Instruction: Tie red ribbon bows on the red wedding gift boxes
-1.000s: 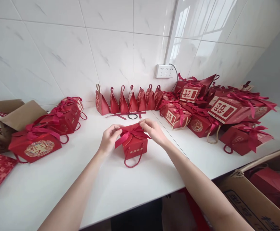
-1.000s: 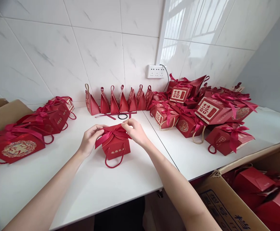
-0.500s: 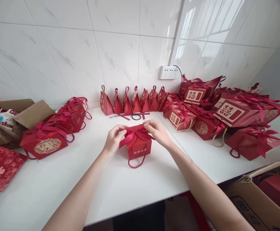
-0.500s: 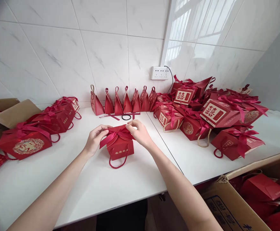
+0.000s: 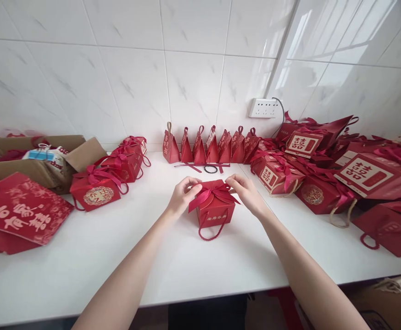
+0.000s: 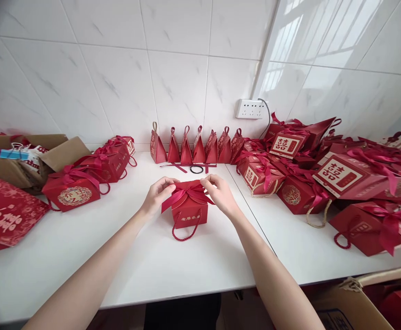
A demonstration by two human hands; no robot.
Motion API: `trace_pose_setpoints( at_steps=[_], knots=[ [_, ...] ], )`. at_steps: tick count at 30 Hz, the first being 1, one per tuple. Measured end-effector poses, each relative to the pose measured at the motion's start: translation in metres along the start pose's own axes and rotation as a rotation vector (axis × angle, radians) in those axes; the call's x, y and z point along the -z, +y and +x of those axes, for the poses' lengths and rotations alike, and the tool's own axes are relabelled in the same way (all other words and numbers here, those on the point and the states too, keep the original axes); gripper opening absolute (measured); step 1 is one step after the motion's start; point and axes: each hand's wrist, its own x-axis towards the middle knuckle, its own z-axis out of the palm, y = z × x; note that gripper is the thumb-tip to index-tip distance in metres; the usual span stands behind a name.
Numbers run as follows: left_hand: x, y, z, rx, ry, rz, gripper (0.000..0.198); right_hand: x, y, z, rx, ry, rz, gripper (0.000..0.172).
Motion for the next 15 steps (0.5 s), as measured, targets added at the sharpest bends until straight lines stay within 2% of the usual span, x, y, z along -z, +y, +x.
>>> trace_pose_setpoints(
  at_steps=[6, 11, 15],
  knots=[
    [0.0, -0.003, 0.0, -0.041, -0.024, 0.009, 0.027, 0.001, -0.002, -0.001, -0.035, -0.052, -0.042, 0.028],
    [-0.002, 0.004, -0.002, 0.001, -0.084, 0.036, 0.029, -0.001, -0.006, -0.005, -0.062, -0.084, -0.063, 0.032],
    [-0.004, 0.009, -0.004, 0.015, -0.085, 0.042, 0.028, -0.002, -0.011, -0.007, -0.071, -0.089, -0.058, 0.034]
  ],
)
